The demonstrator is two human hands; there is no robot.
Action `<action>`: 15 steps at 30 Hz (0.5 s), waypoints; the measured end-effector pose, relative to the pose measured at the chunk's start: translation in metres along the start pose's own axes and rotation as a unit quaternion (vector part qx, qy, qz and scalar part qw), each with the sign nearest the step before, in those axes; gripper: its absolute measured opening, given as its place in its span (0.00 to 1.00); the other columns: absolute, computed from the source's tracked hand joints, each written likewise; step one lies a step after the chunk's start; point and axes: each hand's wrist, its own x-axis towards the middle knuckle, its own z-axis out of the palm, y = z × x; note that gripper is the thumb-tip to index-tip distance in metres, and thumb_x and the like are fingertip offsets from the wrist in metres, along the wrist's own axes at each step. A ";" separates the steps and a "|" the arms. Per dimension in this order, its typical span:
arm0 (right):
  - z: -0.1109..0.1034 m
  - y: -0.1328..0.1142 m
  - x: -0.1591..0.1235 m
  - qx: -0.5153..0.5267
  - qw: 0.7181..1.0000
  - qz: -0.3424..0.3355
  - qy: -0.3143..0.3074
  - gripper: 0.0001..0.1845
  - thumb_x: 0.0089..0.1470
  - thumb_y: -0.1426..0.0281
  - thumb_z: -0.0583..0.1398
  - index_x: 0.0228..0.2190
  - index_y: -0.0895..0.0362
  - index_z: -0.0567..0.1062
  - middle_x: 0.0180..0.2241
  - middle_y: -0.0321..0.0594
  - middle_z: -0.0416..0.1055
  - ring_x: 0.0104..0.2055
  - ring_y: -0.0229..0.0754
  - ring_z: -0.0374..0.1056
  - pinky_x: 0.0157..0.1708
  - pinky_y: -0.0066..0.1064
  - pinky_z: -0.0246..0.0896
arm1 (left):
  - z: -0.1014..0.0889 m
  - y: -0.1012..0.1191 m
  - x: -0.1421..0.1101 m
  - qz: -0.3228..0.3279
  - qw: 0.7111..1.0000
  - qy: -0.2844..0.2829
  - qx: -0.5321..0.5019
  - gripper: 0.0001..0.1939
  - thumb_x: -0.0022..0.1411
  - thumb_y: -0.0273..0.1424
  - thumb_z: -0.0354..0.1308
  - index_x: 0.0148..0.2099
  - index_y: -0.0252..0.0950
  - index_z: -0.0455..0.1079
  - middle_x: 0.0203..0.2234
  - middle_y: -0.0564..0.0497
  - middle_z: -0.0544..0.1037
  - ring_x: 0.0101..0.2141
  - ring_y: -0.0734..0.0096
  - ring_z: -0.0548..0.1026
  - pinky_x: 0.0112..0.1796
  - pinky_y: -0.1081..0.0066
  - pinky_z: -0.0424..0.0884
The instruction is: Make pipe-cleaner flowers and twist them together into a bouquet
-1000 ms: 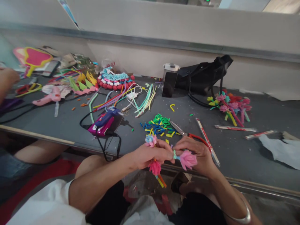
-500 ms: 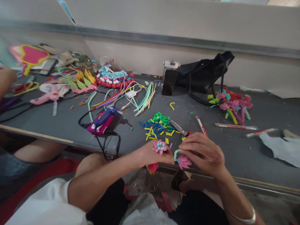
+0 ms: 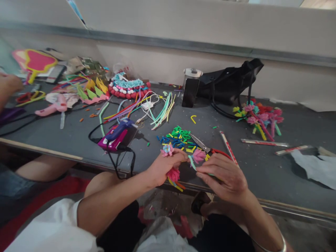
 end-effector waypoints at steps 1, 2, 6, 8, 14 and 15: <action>0.003 0.001 -0.001 0.000 1.000 0.005 -0.007 0.07 0.55 0.76 0.62 0.36 0.54 0.78 0.29 0.38 0.77 0.31 0.39 0.70 0.35 0.34 0.65 | -0.001 0.000 0.001 -0.007 1.000 -0.004 -0.030 0.08 0.44 0.30 0.66 0.24 0.32 0.71 0.16 0.59 0.62 0.18 0.85 0.52 0.20 0.76 0.44; 0.005 0.001 -0.002 0.000 1.000 0.010 -0.012 0.07 0.56 0.76 0.62 0.37 0.55 0.78 0.29 0.38 0.77 0.31 0.39 0.70 0.34 0.33 0.65 | -0.002 0.000 0.002 -0.014 0.998 -0.009 -0.056 0.08 0.43 0.29 0.67 0.24 0.31 0.71 0.16 0.59 0.62 0.17 0.85 0.51 0.19 0.76 0.43; 0.013 0.007 -0.004 0.009 0.999 0.037 -0.001 0.06 0.56 0.75 0.61 0.36 0.54 0.78 0.30 0.39 0.76 0.33 0.40 0.70 0.34 0.32 0.66 | -0.004 0.002 0.002 -0.041 0.993 -0.055 -0.100 0.09 0.44 0.29 0.67 0.25 0.31 0.70 0.13 0.62 0.58 0.15 0.87 0.49 0.18 0.77 0.42; 0.014 0.009 -0.003 0.018 0.998 0.053 0.012 0.05 0.56 0.75 0.61 0.35 0.54 0.77 0.33 0.40 0.76 0.36 0.41 0.72 0.37 0.33 0.67 | -0.004 0.004 0.001 -0.045 0.991 -0.082 -0.092 0.08 0.45 0.28 0.67 0.25 0.32 0.70 0.11 0.63 0.55 0.14 0.87 0.47 0.17 0.77 0.42; 0.009 0.011 0.002 0.083 0.990 0.111 -0.011 0.08 0.58 0.73 0.59 0.27 0.55 0.76 0.27 0.38 0.75 0.30 0.39 0.71 0.31 0.30 0.66 | -0.006 0.006 -0.003 -0.055 0.987 -0.145 -0.027 0.07 0.45 0.30 0.65 0.25 0.32 0.72 0.12 0.59 0.64 0.14 0.85 0.51 0.17 0.77 0.46; 0.008 0.011 0.002 0.101 0.988 0.119 -0.021 0.08 0.58 0.72 0.60 0.27 0.56 0.76 0.26 0.38 0.74 0.29 0.39 0.70 0.30 0.29 0.65 | -0.007 0.007 -0.005 -0.066 0.983 -0.172 0.005 0.06 0.45 0.30 0.65 0.25 0.32 0.73 0.14 0.57 0.68 0.15 0.84 0.53 0.18 0.76 0.46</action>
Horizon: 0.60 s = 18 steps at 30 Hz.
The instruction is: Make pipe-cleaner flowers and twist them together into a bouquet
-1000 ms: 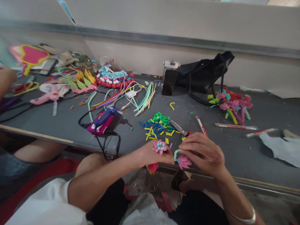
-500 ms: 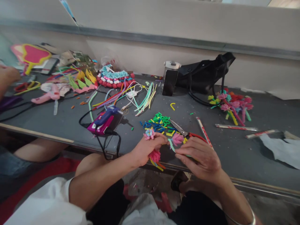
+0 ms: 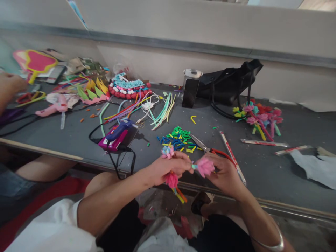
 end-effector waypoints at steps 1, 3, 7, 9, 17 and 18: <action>-0.001 0.000 0.000 0.014 1.000 0.008 -0.012 0.07 0.58 0.72 0.60 0.28 0.56 0.76 0.26 0.37 0.74 0.29 0.38 0.70 0.29 0.29 0.65 | 0.000 0.001 -0.002 -0.018 0.999 -0.028 0.039 0.06 0.44 0.30 0.65 0.25 0.32 0.74 0.17 0.54 0.72 0.15 0.83 0.55 0.18 0.76 0.47; -0.001 -0.001 -0.001 0.024 0.999 0.017 -0.035 0.05 0.58 0.71 0.62 0.30 0.56 0.77 0.26 0.36 0.74 0.29 0.37 0.70 0.30 0.28 0.64 | 0.001 0.002 -0.005 -0.049 0.989 -0.076 0.113 0.05 0.44 0.30 0.65 0.27 0.33 0.76 0.21 0.51 0.77 0.17 0.81 0.59 0.19 0.75 0.51; -0.003 -0.003 -0.003 0.006 1.000 -0.018 -0.025 0.03 0.57 0.71 0.63 0.31 0.55 0.78 0.27 0.36 0.75 0.31 0.37 0.70 0.33 0.30 0.65 | 0.004 0.004 -0.008 -0.070 0.972 -0.112 0.196 0.02 0.46 0.28 0.64 0.26 0.35 0.77 0.21 0.52 0.77 0.22 0.75 0.67 0.25 0.74 0.60; -0.004 -0.003 -0.003 -0.013 0.999 -0.043 -0.004 0.02 0.57 0.71 0.64 0.32 0.54 0.78 0.28 0.37 0.76 0.31 0.38 0.71 0.34 0.31 0.66 | 0.004 0.002 -0.006 -0.051 0.963 -0.103 0.244 0.02 0.47 0.28 0.63 0.25 0.36 0.76 0.21 0.53 0.76 0.25 0.74 0.68 0.27 0.75 0.62; -0.013 -0.002 -0.007 -0.075 0.993 -0.076 0.052 0.05 0.54 0.75 0.64 0.34 0.53 0.79 0.28 0.36 0.77 0.30 0.40 0.72 0.35 0.34 0.68 | 0.002 -0.002 0.003 0.043 0.955 0.005 0.293 0.05 0.48 0.25 0.58 0.22 0.35 0.72 0.17 0.57 0.68 0.23 0.77 0.61 0.26 0.76 0.57; -0.013 -0.003 -0.008 -0.076 0.992 -0.079 0.058 0.06 0.54 0.75 0.65 0.34 0.53 0.79 0.28 0.36 0.77 0.30 0.40 0.72 0.35 0.35 0.68 | 0.003 -0.001 0.004 0.050 0.957 0.024 0.284 0.05 0.48 0.25 0.57 0.22 0.35 0.72 0.17 0.57 0.68 0.23 0.77 0.61 0.26 0.76 0.57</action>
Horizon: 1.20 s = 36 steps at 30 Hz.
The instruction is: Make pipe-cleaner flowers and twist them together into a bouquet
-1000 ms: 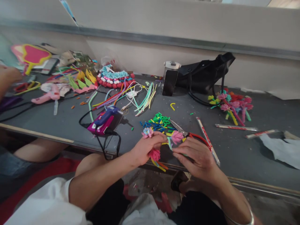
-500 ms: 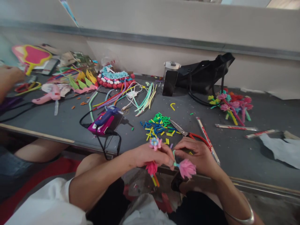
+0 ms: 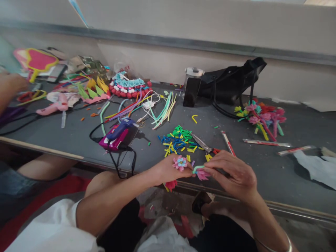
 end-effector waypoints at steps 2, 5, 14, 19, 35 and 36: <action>-0.001 -0.002 0.000 0.002 1.000 -0.008 0.007 0.08 0.53 0.77 0.65 0.35 0.53 0.78 0.28 0.37 0.77 0.30 0.40 0.72 0.35 0.35 0.67 | 0.001 0.001 0.001 -0.002 0.999 0.038 -0.027 0.04 0.47 0.25 0.58 0.22 0.35 0.72 0.17 0.57 0.68 0.22 0.77 0.60 0.26 0.76 0.57; 0.001 -0.006 0.002 0.010 1.000 -0.022 0.002 0.09 0.53 0.77 0.64 0.36 0.54 0.78 0.29 0.37 0.77 0.31 0.40 0.72 0.36 0.35 0.68 | 0.003 0.000 0.001 -0.013 0.994 0.083 -0.075 0.03 0.46 0.27 0.60 0.24 0.34 0.73 0.19 0.55 0.72 0.22 0.77 0.62 0.25 0.75 0.56; 0.009 -0.011 0.001 0.049 0.997 0.000 -0.053 0.07 0.56 0.77 0.62 0.36 0.54 0.77 0.29 0.37 0.75 0.32 0.39 0.70 0.34 0.32 0.66 | -0.001 -0.002 0.003 -0.050 0.950 0.105 -0.289 0.09 0.44 0.30 0.67 0.26 0.32 0.70 0.14 0.62 0.57 0.16 0.85 0.48 0.19 0.75 0.40; 0.014 -0.003 0.001 0.035 0.997 0.050 -0.052 0.04 0.57 0.75 0.61 0.33 0.55 0.76 0.28 0.37 0.74 0.32 0.38 0.70 0.33 0.30 0.65 | -0.003 -0.001 0.003 -0.057 0.928 0.057 -0.363 0.10 0.45 0.29 0.68 0.27 0.32 0.69 0.12 0.64 0.55 0.14 0.87 0.46 0.18 0.75 0.38; 0.020 0.011 -0.004 0.041 0.995 0.064 -0.067 0.05 0.57 0.75 0.61 0.35 0.54 0.76 0.34 0.40 0.76 0.36 0.42 0.72 0.38 0.33 0.65 | -0.002 0.002 -0.003 -0.009 0.968 0.080 -0.237 0.08 0.48 0.31 0.65 0.28 0.30 0.73 0.13 0.60 0.62 0.16 0.85 0.51 0.19 0.74 0.43; 0.019 0.010 -0.002 0.045 0.995 0.059 -0.065 0.05 0.57 0.76 0.61 0.34 0.54 0.76 0.33 0.40 0.76 0.35 0.41 0.71 0.37 0.32 0.65 | -0.003 0.001 -0.004 -0.012 0.968 0.056 -0.245 0.08 0.48 0.31 0.65 0.28 0.31 0.74 0.14 0.58 0.65 0.16 0.85 0.52 0.19 0.75 0.43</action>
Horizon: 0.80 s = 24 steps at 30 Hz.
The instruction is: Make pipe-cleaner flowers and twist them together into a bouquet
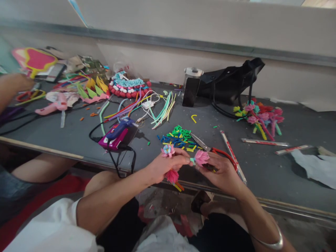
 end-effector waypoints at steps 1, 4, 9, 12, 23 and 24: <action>-0.001 -0.001 0.001 0.008 1.000 -0.003 -0.003 0.06 0.57 0.76 0.60 0.32 0.54 0.75 0.31 0.39 0.75 0.34 0.41 0.71 0.35 0.32 0.64 | -0.001 0.000 -0.001 -0.010 1.000 -0.024 -0.007 0.07 0.48 0.31 0.65 0.28 0.31 0.74 0.16 0.57 0.69 0.16 0.85 0.52 0.19 0.75 0.44; -0.003 -0.005 0.003 0.050 0.998 0.005 -0.039 0.06 0.57 0.76 0.60 0.29 0.55 0.75 0.28 0.38 0.73 0.31 0.39 0.69 0.32 0.31 0.62 | -0.002 0.000 -0.003 -0.041 0.995 -0.087 0.005 0.08 0.48 0.32 0.65 0.29 0.31 0.74 0.24 0.51 0.77 0.16 0.85 0.55 0.19 0.75 0.47; -0.003 -0.006 0.001 0.064 0.995 0.017 -0.075 0.04 0.59 0.71 0.61 0.32 0.56 0.77 0.28 0.37 0.74 0.31 0.38 0.69 0.33 0.29 0.61 | -0.004 -0.004 -0.004 -0.088 0.974 -0.176 0.111 0.08 0.47 0.31 0.66 0.30 0.33 0.78 0.25 0.51 0.79 0.24 0.77 0.69 0.25 0.76 0.61; -0.002 -0.003 0.000 0.032 0.997 -0.006 -0.069 0.04 0.59 0.71 0.61 0.32 0.55 0.77 0.28 0.37 0.75 0.32 0.38 0.69 0.35 0.30 0.62 | -0.005 -0.009 -0.001 -0.099 0.963 -0.193 0.162 0.05 0.47 0.28 0.65 0.30 0.34 0.78 0.25 0.53 0.79 0.27 0.75 0.72 0.31 0.76 0.66; -0.007 -0.008 0.001 -0.044 0.999 -0.025 0.005 0.04 0.58 0.73 0.62 0.33 0.54 0.77 0.28 0.37 0.76 0.32 0.38 0.70 0.35 0.32 0.64 | -0.009 -0.003 0.001 -0.028 0.935 -0.177 0.306 0.03 0.50 0.26 0.61 0.29 0.34 0.77 0.21 0.57 0.74 0.25 0.78 0.67 0.28 0.78 0.63; -0.007 -0.008 0.001 -0.048 0.998 -0.026 0.015 0.03 0.57 0.74 0.62 0.33 0.54 0.77 0.28 0.37 0.76 0.32 0.38 0.70 0.35 0.32 0.64 | -0.009 -0.003 0.001 -0.027 0.937 -0.176 0.300 0.03 0.50 0.26 0.61 0.29 0.34 0.77 0.21 0.57 0.74 0.25 0.78 0.68 0.29 0.78 0.63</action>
